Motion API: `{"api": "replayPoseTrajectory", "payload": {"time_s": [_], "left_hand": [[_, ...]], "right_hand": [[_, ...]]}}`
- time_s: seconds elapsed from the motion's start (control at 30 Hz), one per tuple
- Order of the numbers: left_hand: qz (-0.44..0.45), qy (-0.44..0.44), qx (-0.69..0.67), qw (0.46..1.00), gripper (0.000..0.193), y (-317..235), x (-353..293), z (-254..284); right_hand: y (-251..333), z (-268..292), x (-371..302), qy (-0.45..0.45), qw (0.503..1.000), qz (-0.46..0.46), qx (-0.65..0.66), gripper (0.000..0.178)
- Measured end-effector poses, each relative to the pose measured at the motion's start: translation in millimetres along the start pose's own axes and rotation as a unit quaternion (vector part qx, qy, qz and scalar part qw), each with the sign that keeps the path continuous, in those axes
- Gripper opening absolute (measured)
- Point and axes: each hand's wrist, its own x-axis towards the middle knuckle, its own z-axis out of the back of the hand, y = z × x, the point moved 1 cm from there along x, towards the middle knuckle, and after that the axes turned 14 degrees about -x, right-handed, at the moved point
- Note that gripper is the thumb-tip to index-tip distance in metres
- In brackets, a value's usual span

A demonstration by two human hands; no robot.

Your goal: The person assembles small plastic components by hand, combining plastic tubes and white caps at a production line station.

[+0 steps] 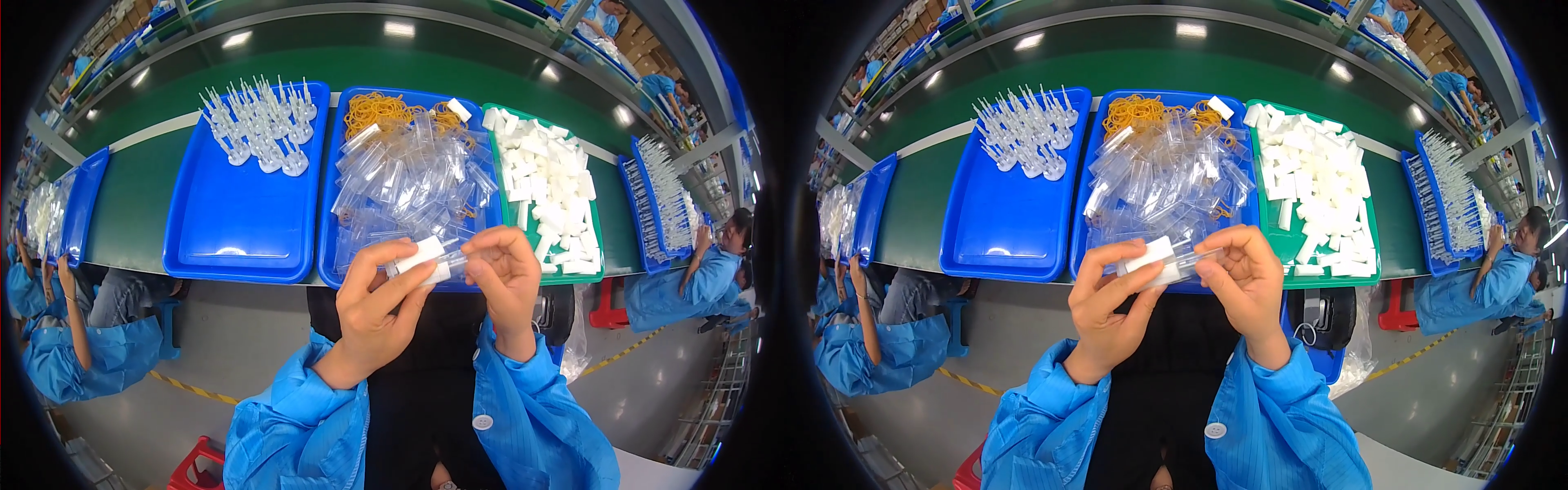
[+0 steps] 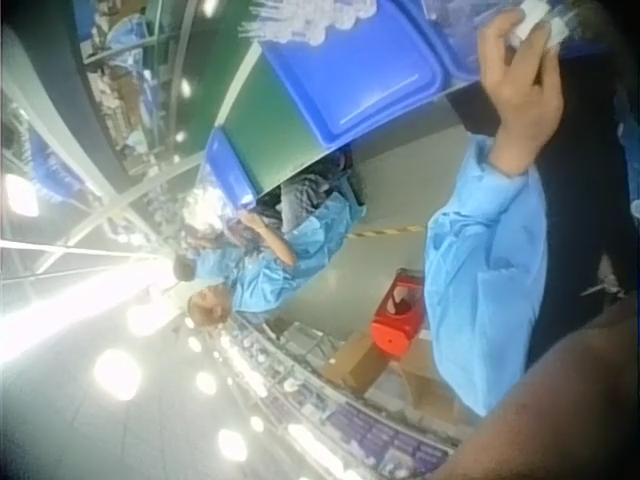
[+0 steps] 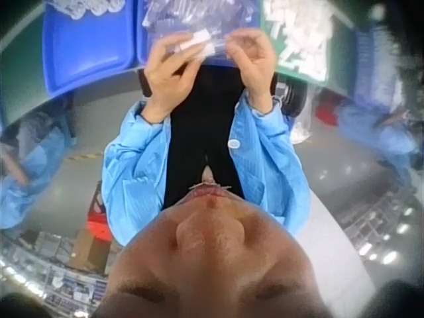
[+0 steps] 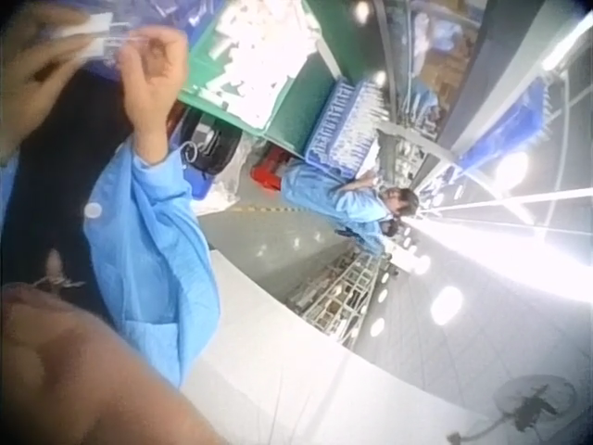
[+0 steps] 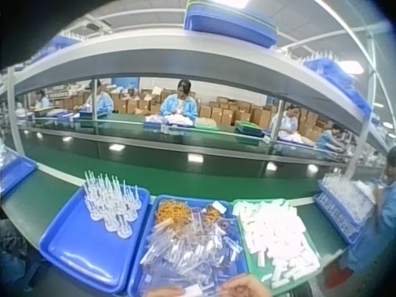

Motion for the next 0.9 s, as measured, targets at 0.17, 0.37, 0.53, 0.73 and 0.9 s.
{"api": "replayPoseTrajectory", "payload": {"time_s": [0.17,0.37,0.53,0.73,0.9], "left_hand": [[0.018,0.024,0.009,1.0,0.039,-3,6,-6],[-0.09,-0.013,0.07,0.993,0.045,14,1,-21],[-0.027,-0.041,0.026,0.998,0.047,16,-5,-26],[-0.006,-0.022,0.001,1.0,0.048,18,-4,-16],[0.076,-0.091,-0.176,0.977,0.039,22,2,-3]], "right_hand": [[-2,-14,-2,-0.103,0.991,0.025,-0.077,0.058],[7,-35,1,-0.161,0.918,0.159,-0.326,0.086],[6,-32,2,-0.178,0.862,0.209,-0.427,0.069],[13,-18,9,-0.136,0.877,0.184,-0.422,0.054],[8,35,9,0.042,0.884,0.12,-0.45,0.031]]}}
